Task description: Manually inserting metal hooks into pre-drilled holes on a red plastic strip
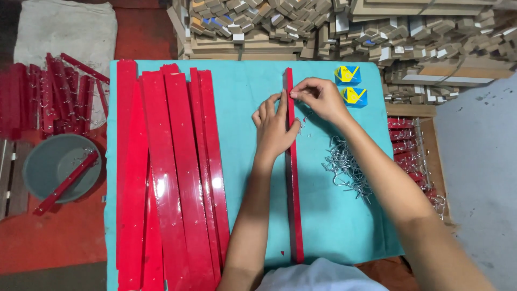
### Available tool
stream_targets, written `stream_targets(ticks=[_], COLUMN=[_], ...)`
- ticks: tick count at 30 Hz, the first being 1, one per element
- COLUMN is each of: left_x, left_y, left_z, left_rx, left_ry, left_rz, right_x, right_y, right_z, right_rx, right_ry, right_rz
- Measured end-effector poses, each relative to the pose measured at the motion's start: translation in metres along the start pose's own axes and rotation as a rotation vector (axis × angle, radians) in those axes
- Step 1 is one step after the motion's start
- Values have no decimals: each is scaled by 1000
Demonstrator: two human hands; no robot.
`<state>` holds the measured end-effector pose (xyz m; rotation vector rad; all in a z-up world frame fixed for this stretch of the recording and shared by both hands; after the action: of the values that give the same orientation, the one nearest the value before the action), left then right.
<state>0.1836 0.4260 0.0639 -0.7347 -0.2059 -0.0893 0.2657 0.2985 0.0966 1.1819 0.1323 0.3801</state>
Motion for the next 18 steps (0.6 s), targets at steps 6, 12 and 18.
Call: stream_targets(ticks=[6,12,18], left_x=[0,0,1], left_y=[1,2,1], left_z=[-3,-4,-4], left_rx=[12,16,1], left_ry=[10,12,26], left_rz=[2,12,25], right_x=[-1,-3,-3], right_y=[-18,-37,-36], right_z=[1,2,-1], right_rx=[167,300,263], right_ry=[-59,-133,-150], right_rz=[-56,-103,-83])
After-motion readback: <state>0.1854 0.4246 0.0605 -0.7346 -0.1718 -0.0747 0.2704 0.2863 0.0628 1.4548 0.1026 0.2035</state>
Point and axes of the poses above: each hand's wrist, its own x-axis towards the middle knuckle, its own z-axis out of the back of the hand, y = z × x, the point moved 9 cm from there along x, towards the middle knuckle, and after that the axes turned 9 degrees about x, right-handed, at the moved point
